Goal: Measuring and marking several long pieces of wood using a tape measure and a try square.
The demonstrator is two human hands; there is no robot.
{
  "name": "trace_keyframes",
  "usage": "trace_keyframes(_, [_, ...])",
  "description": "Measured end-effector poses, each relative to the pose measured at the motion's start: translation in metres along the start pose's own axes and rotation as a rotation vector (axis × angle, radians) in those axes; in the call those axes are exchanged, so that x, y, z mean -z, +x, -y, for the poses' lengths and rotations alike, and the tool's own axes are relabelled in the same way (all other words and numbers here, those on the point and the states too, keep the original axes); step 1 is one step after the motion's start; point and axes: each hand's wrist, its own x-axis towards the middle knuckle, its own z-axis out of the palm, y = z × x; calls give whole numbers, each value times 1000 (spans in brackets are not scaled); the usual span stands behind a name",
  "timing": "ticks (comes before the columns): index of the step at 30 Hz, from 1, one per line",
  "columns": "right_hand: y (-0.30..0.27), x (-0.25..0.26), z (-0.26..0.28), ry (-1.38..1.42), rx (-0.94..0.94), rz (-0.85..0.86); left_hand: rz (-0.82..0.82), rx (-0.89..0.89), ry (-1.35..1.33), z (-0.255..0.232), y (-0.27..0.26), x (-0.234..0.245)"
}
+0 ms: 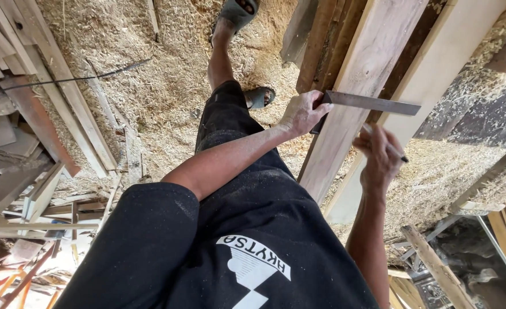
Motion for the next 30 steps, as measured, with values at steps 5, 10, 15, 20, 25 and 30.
trace_keyframes(5, [27,-21,-20,175,84,125,8,22,45,-2,1,0])
trace_keyframes(10, [33,-21,-49,496,14,223,-14,-18,17,0,2,-2])
trace_keyframes(15, [32,-19,-50,587,-1,249,-23,-34,48,-4,0,-2])
trace_keyframes(20, [32,-19,-48,587,-31,233,-9,15,71,-10,0,-1])
trace_keyframes(25, [33,-20,-49,598,-38,234,-15,40,35,-20,-3,1])
trace_keyframes(30, [35,-19,-52,595,-47,223,-32,42,64,-17,-2,-3])
